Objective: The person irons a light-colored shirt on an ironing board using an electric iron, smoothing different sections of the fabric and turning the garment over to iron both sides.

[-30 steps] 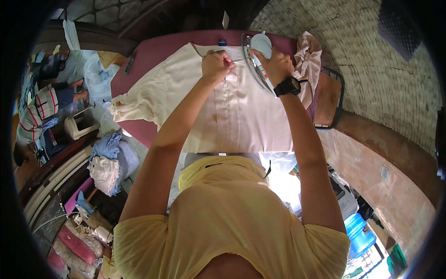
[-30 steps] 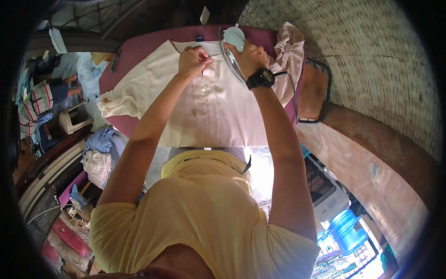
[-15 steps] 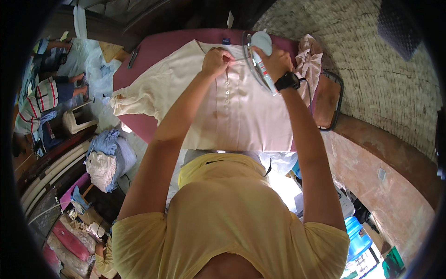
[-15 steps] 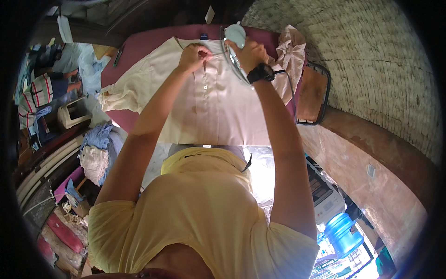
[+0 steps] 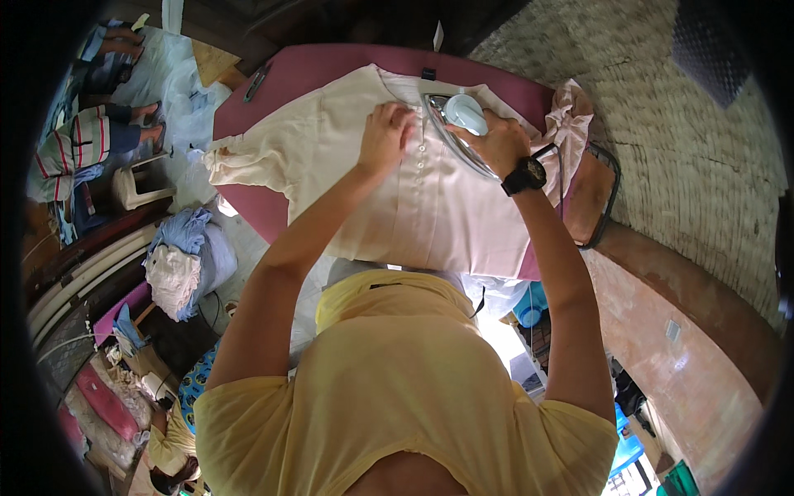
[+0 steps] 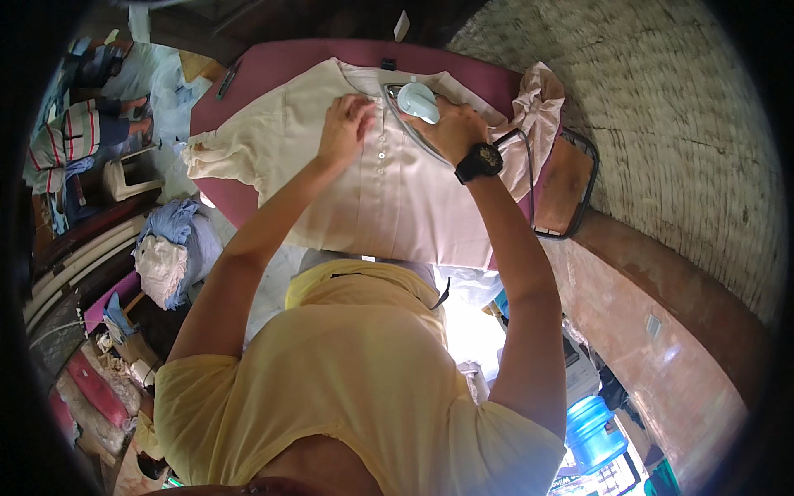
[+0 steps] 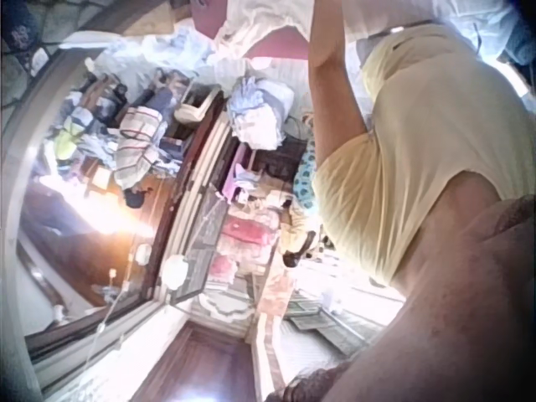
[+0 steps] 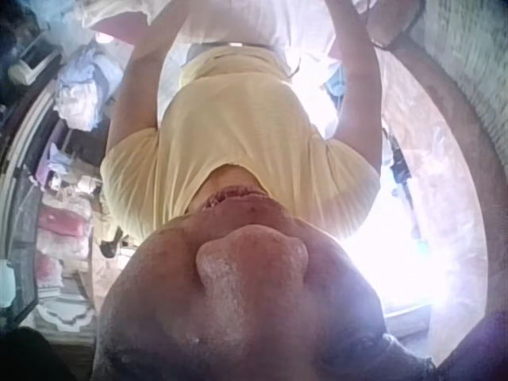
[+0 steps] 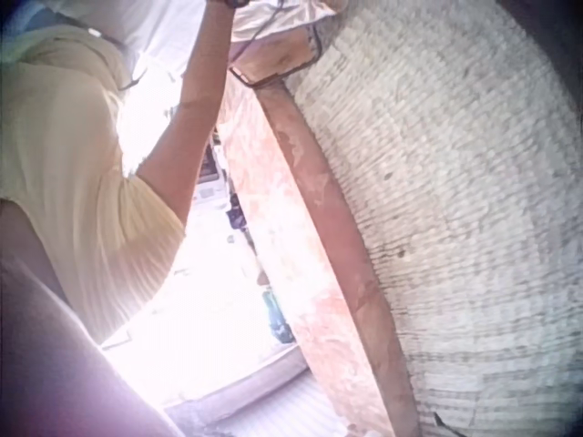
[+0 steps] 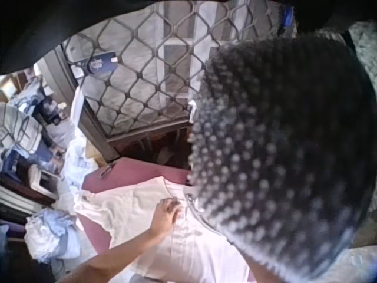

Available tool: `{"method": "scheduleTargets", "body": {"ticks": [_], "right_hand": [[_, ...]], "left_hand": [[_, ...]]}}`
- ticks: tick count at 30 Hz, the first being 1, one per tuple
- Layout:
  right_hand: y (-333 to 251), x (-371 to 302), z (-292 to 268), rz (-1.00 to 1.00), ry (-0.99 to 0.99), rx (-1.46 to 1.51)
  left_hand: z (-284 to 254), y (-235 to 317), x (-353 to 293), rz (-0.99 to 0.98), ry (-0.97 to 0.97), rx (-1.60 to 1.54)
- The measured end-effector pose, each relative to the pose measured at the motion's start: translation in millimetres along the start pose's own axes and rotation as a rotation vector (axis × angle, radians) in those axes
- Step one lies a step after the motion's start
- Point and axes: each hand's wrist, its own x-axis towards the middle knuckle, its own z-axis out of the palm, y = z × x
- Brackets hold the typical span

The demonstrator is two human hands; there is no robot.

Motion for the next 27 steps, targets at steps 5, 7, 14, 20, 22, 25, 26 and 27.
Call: {"method": "scheduleTargets", "body": {"ticks": [5, 7, 14, 20, 22, 25, 26, 27], "right_hand": [[10, 12, -1, 0.016, -0.115, 0.169], [-4, 15, -9, -0.032, -0.107, 0.176], [-44, 23, -10, -0.038, -0.258, 0.105], [-33, 23, -3, 0.001, -0.292, 0.074], [-36, 25, -4, 0.048, -0.335, 0.066], [-38, 33, 3, 0.086, -0.364, 0.082], [-36, 34, 9, 0.076, -0.357, 0.102], [-36, 34, 11, 0.064, -0.360, 0.128]], "left_hand": [[-4, -3, -11, 0.150, 0.055, -0.051], [-10, -34, 6, -0.036, 0.216, -0.049], [-37, -109, 86, -0.378, -0.101, 0.131], [-17, -121, 74, -0.347, 0.050, 0.093], [-14, -124, 70, -0.310, 0.119, 0.036], [-12, -122, 69, -0.318, 0.144, 0.005], [-12, -120, 69, -0.319, 0.150, 0.004], [-13, -119, 69, -0.325, 0.157, 0.006]]}}
